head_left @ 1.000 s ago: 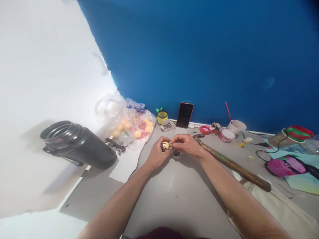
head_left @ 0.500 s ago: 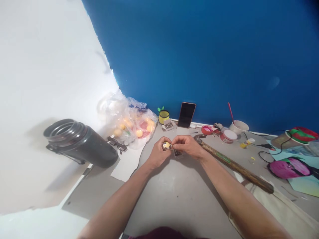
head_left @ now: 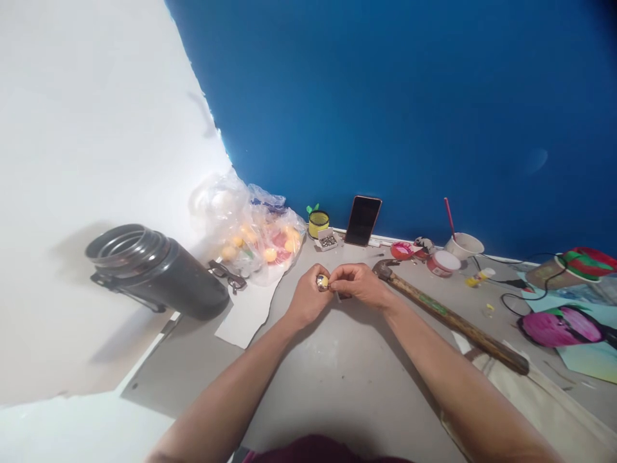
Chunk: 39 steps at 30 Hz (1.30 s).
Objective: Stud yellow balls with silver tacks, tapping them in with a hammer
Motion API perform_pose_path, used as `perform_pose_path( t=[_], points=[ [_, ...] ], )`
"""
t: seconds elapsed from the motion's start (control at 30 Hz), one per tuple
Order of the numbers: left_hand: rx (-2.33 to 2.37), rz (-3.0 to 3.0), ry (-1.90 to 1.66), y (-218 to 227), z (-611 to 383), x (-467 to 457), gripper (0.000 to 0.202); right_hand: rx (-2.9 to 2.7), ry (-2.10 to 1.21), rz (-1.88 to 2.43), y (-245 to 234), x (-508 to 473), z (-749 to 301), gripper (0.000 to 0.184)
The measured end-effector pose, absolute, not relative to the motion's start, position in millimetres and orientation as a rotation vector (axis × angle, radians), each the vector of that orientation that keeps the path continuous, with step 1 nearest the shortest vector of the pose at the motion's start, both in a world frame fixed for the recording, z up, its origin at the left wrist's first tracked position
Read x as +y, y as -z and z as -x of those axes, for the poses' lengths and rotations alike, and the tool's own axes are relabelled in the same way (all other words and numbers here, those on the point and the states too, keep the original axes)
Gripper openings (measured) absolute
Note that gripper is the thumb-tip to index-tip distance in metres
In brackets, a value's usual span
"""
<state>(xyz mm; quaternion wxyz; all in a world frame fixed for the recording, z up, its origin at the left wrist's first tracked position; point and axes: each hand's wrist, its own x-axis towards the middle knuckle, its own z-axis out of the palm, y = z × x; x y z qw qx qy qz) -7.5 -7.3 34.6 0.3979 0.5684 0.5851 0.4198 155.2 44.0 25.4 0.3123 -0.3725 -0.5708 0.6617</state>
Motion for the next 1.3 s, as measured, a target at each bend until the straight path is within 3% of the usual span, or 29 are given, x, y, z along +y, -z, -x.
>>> perform_pose_path(
  t=[0.63,1.3],
  points=[
    [1.594,-1.473,-0.984,-30.5,6.2,-6.2,0.017,-1.477,-1.739,1.031,-27.5,40.4,-149.3,0.032],
    [1.651,-1.518,-0.928,-27.8,4.1,-9.6,0.016,-1.601,-1.806,1.057,-29.5,42.8,-154.6,0.023]
  ],
)
